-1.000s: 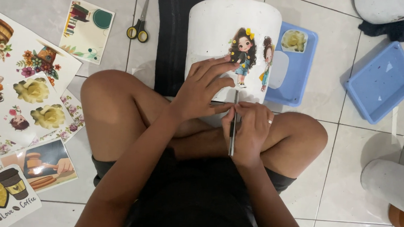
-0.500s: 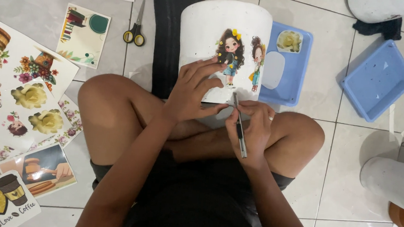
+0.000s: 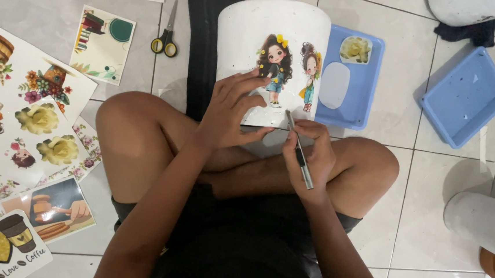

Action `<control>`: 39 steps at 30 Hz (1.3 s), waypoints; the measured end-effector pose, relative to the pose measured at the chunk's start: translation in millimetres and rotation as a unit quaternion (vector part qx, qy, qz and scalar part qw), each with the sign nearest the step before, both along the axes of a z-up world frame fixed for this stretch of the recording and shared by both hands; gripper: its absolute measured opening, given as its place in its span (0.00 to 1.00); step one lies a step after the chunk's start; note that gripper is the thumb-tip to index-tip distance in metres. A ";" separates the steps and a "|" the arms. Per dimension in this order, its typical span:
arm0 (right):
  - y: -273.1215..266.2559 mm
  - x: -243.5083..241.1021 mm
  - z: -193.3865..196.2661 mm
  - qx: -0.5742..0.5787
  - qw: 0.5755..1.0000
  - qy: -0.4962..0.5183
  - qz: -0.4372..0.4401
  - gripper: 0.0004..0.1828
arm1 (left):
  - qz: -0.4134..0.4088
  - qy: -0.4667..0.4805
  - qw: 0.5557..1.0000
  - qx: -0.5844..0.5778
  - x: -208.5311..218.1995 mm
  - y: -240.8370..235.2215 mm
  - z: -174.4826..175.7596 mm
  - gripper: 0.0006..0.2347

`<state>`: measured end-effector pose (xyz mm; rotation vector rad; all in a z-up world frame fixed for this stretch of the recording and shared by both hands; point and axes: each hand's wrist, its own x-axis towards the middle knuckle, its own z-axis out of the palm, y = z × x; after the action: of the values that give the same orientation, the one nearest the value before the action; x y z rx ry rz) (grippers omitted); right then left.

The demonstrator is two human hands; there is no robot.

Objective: The person applies a printed decal of two cartoon girls onto the curved surface of a white bucket. They use a metal spatula-like tool to smooth the decal and press it firmly against the bucket, working from the center outward to remove air bubbles and ensure adhesion.

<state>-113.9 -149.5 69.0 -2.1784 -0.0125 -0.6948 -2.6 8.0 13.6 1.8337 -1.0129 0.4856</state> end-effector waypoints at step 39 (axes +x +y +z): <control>-56.2 33.7 -87.1 0.524 0.828 0.002 -0.200 0.11 | -0.072 -0.149 0.976 0.141 -42.6 -4.1 60.8 0.02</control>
<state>-80.3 -205.8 -18.1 -1.1011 0.6914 -0.6850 -45.2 3.9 74.4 1.9540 -1.4713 0.5616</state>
